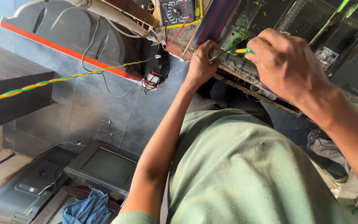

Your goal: The person uses a screwdriver to remove screws from the back panel of a television set. They then open a drawer, retrieve a small component, and place it back inside the television chassis before closing the drawer.

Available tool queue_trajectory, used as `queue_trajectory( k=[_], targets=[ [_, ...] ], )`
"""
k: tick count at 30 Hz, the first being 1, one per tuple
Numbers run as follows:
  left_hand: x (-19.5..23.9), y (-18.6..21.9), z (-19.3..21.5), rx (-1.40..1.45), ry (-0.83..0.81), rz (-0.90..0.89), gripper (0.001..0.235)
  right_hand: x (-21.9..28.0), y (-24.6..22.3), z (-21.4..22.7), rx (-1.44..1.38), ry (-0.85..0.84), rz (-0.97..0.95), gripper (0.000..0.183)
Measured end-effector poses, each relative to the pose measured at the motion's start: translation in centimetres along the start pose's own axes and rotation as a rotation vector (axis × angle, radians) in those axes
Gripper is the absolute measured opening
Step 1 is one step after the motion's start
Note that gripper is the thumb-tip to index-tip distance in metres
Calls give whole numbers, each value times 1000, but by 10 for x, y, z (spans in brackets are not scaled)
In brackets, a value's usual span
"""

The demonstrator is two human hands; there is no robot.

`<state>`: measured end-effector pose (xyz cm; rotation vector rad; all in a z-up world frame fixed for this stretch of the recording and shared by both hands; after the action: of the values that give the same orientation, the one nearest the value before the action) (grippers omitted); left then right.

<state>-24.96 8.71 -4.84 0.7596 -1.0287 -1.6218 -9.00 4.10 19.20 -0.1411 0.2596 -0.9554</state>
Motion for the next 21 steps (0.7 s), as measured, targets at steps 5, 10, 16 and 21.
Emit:
queue_trajectory(
  k=[5,10,16,21],
  targets=[
    [14,-13,-5,-77,72,-228,30,7,6,-21,17,-5,23,11],
    [-12,-11,12,11,104,-53,8,6,11,-27,57,-71,-1,23],
    [-38,38,28,-2,-10,-169,16,0,7,-16,334,-237,-93,48],
    [-20,73,15,209,-158,-463,38,-4,4,-23,294,-336,-105,47]
  ],
)
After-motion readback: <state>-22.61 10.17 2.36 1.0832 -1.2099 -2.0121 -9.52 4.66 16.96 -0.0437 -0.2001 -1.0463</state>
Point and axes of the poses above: each hand's wrist, its own x-axis away from the middle knuckle, its own z-axis out of the back of the hand, y = z × x, the point moved 4 cm from there along -x, towards the middle knuckle, and after that the axes turned 5 degrees about z, right-handed, at the moved point
